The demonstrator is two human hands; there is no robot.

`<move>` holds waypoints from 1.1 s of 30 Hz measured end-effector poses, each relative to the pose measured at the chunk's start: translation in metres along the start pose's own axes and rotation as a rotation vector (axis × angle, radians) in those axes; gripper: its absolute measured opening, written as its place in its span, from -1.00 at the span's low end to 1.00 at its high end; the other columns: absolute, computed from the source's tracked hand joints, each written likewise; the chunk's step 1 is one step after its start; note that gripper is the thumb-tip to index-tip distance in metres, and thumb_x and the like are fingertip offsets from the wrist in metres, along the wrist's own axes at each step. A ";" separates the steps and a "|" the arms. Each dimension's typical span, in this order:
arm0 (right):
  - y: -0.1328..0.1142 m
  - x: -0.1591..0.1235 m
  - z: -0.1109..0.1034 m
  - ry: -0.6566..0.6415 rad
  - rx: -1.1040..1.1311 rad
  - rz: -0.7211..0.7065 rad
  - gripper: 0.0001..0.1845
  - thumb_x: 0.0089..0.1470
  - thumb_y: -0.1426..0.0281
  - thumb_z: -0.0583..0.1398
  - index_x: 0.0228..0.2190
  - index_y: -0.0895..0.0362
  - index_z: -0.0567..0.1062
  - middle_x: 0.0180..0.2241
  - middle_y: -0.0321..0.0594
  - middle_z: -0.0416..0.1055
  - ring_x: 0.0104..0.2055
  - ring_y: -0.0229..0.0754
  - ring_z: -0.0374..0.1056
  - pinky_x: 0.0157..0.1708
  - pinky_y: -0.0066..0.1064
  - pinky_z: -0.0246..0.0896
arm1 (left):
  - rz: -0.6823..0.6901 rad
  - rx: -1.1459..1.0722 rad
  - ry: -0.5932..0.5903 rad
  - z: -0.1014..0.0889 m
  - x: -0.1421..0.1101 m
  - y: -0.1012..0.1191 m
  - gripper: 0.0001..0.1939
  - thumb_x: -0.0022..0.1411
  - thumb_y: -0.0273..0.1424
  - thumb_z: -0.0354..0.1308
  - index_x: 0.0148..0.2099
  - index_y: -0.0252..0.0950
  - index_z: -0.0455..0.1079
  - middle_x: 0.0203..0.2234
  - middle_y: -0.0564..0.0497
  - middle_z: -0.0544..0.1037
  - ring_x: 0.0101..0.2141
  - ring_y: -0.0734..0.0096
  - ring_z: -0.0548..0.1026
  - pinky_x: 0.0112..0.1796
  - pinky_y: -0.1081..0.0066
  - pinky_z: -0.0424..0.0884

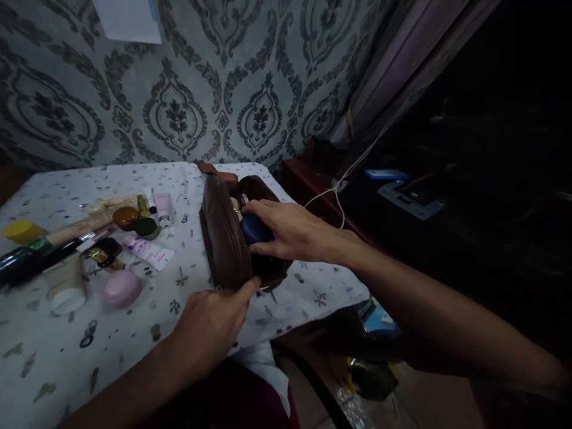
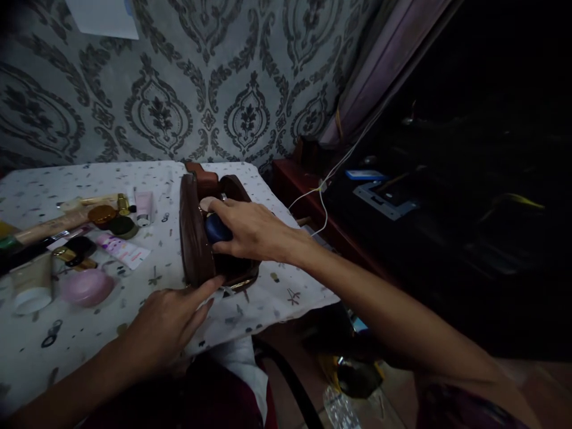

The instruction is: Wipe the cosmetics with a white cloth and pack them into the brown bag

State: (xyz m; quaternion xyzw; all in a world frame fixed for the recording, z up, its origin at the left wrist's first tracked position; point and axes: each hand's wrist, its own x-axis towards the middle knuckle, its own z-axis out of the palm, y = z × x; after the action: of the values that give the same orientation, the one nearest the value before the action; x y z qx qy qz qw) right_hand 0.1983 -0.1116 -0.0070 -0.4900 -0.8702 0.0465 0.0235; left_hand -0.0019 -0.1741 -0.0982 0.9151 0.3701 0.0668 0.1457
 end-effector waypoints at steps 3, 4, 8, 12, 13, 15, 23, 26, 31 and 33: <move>-0.004 0.006 0.001 -0.142 -0.045 -0.035 -0.47 0.07 0.27 0.34 0.02 0.20 0.36 -0.09 -0.08 0.47 -0.13 0.00 0.43 -0.26 -0.31 0.18 | 0.006 0.011 0.009 0.002 0.000 -0.001 -0.49 0.35 -0.48 -0.05 0.30 -0.16 0.31 -0.45 -0.02 0.65 -0.48 0.30 0.61 -0.44 0.43 0.47; -0.005 0.007 0.001 -0.191 -0.068 -0.049 -0.50 0.07 0.27 0.34 -0.01 0.20 0.38 -0.09 -0.08 0.48 -0.14 0.00 0.43 -0.26 -0.30 0.18 | 0.003 0.018 -0.001 0.001 0.000 -0.001 -0.49 0.36 -0.48 -0.06 0.30 -0.16 0.31 -0.45 -0.03 0.65 -0.48 0.29 0.61 -0.44 0.42 0.47; -0.007 0.008 0.000 -0.269 -0.148 -0.106 -0.55 0.04 0.32 0.35 -0.05 0.19 0.43 -0.10 -0.06 0.49 -0.13 0.03 0.44 -0.23 -0.28 0.19 | -0.013 0.048 -0.034 -0.003 0.000 0.000 -0.48 0.36 -0.49 -0.06 0.32 -0.15 0.29 -0.44 -0.04 0.66 -0.47 0.25 0.62 -0.45 0.40 0.47; -0.006 0.003 -0.003 -0.273 -0.168 -0.120 -0.53 0.02 0.33 0.37 -0.03 0.18 0.44 -0.11 -0.05 0.50 -0.15 0.01 0.45 -0.24 -0.29 0.19 | -0.018 0.063 -0.060 -0.005 0.001 0.001 -0.47 0.36 -0.50 -0.06 0.33 -0.15 0.27 -0.39 -0.06 0.68 -0.44 0.22 0.64 -0.41 0.35 0.49; -0.006 0.002 -0.003 -0.280 -0.156 -0.124 -0.52 0.03 0.30 0.37 -0.03 0.19 0.45 -0.12 -0.05 0.51 -0.16 0.00 0.46 -0.24 -0.30 0.20 | -0.018 0.063 -0.061 -0.004 0.000 0.001 -0.47 0.36 -0.50 -0.06 0.33 -0.15 0.27 -0.39 -0.06 0.68 -0.43 0.21 0.64 -0.40 0.34 0.49; -0.007 0.000 -0.001 -0.305 -0.145 -0.136 -0.53 0.06 0.26 0.35 -0.04 0.21 0.45 -0.16 -0.06 0.53 -0.15 0.00 0.47 -0.20 -0.29 0.20 | -0.020 0.051 -0.052 -0.002 -0.001 0.000 -0.49 0.37 -0.48 -0.06 0.32 -0.15 0.28 -0.39 -0.07 0.68 -0.44 0.19 0.64 -0.41 0.32 0.49; -0.010 -0.001 0.011 -0.387 -0.266 -0.175 -0.76 0.14 0.46 0.26 -0.12 0.24 0.52 -0.25 -0.06 0.58 -0.14 -0.05 0.50 0.01 -0.21 0.13 | 0.048 -0.092 0.253 -0.042 0.013 0.001 -0.62 0.43 -0.30 -0.12 0.09 -0.15 0.47 -0.26 -0.05 0.66 -0.30 0.26 0.61 -0.25 0.36 0.46; -0.008 -0.002 0.007 -0.371 -0.275 -0.207 -0.78 0.12 0.54 0.22 -0.16 0.20 0.55 -0.17 -0.08 0.58 -0.08 -0.08 0.46 0.01 -0.25 0.13 | -0.031 0.109 0.348 -0.080 0.047 0.004 -0.65 0.41 -0.25 -0.07 -0.12 -0.23 0.54 -0.31 -0.06 0.62 -0.24 0.18 0.58 -0.19 0.31 0.41; 0.000 -0.003 0.002 -0.348 -0.431 -0.174 -0.83 0.15 0.41 0.24 -0.28 0.26 0.60 -0.18 0.02 0.56 -0.02 0.01 0.40 0.01 -0.19 0.09 | -0.022 0.356 0.134 -0.110 0.103 0.000 -0.64 0.35 -0.22 0.07 -0.32 -0.36 0.55 -0.36 -0.14 0.60 -0.19 0.08 0.56 -0.18 0.30 0.37; 0.002 -0.002 0.003 -0.341 -0.460 -0.173 -0.82 0.15 0.44 0.22 -0.25 0.26 0.61 -0.16 0.01 0.56 -0.01 0.01 0.39 0.00 -0.20 0.08 | 0.047 0.449 0.022 -0.111 0.114 0.000 -0.75 0.29 -0.34 0.12 -0.28 -0.39 0.56 -0.31 -0.18 0.62 -0.13 0.04 0.55 -0.16 0.30 0.37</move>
State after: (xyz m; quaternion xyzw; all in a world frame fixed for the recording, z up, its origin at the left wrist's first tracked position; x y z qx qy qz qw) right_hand 0.2002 -0.1122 -0.0100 -0.3914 -0.8879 -0.0723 -0.2308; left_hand 0.0548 -0.0704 0.0085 0.9321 0.3560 -0.0038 -0.0676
